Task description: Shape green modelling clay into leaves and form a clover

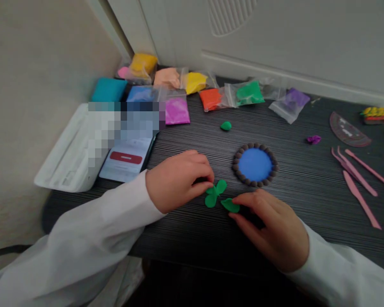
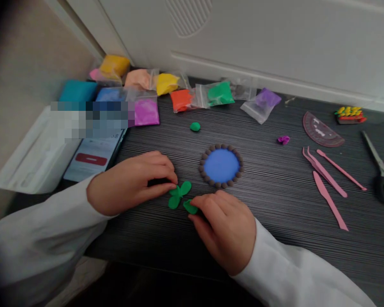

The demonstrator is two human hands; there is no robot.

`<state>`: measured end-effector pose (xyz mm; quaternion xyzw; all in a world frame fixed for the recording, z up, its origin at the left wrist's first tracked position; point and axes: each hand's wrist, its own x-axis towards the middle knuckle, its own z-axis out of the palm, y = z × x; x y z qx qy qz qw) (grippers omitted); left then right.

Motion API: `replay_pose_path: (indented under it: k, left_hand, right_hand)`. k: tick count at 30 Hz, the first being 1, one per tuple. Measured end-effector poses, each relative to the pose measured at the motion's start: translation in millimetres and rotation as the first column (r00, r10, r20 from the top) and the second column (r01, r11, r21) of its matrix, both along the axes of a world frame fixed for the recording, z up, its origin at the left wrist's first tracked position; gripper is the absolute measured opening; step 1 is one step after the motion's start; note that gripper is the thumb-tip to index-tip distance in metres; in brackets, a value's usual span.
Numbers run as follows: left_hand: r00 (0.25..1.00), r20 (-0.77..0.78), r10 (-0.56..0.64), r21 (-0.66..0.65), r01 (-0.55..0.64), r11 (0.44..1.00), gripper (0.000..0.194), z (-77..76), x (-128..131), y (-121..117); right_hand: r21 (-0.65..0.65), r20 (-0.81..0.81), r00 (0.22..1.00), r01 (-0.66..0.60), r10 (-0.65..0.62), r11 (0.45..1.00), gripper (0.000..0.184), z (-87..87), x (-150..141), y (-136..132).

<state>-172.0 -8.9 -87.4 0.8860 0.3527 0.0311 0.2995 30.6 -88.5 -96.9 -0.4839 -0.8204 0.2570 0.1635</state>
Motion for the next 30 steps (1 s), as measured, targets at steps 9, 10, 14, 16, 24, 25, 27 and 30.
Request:
replay_pose_path:
  k: [9,10,14,16,24,25,27,30]
  left_hand:
    - [1.0,0.006,-0.012,0.004,0.012,1.0,0.014,0.4,0.9,-1.2]
    - [1.0,0.004,-0.015,0.004,0.015,1.0,0.014,0.3,0.8,-1.3]
    - [1.0,0.01,-0.026,0.002,0.026,1.0,0.014,-0.5,0.3,-1.1]
    - [0.999,0.018,-0.034,-0.003,0.034,0.999,0.013,-0.7,0.1,-0.9]
    - [0.998,0.049,-0.026,-0.015,0.027,1.0,0.011,-1.4,0.8,-1.8]
    - [0.999,0.046,-0.03,-0.013,0.031,0.999,0.011,-1.5,0.9,-1.8]
    - [0.999,0.035,-0.035,-0.011,0.035,0.999,0.012,-1.8,0.7,-1.8]
    - [0.999,0.033,-0.036,-0.003,0.036,0.999,0.011,-2.4,0.4,-1.9]
  right_hand:
    - [0.049,0.031,1.0,-0.007,0.005,0.999,0.016,-1.7,-0.9,-0.2]
    - [0.056,0.035,0.999,-0.008,0.006,0.998,0.016,-2.3,-0.9,-0.3]
    - [0.083,0.04,0.999,-0.003,0.0,0.997,0.017,-4.3,-0.3,-0.4]
    - [0.091,0.035,0.999,-0.009,0.005,0.996,0.017,-4.9,0.0,0.0]
    - [0.098,0.04,0.999,-0.041,0.037,0.994,0.018,-3.7,0.7,-0.1]
    - [0.1,0.037,0.999,-0.034,0.03,0.994,0.018,-3.5,1.0,-0.2]
    - [0.101,0.027,0.999,-0.024,0.022,0.995,0.017,-3.4,1.6,-0.4]
    - [0.103,0.017,1.0,-0.023,0.022,0.994,0.018,-3.8,2.1,-0.5]
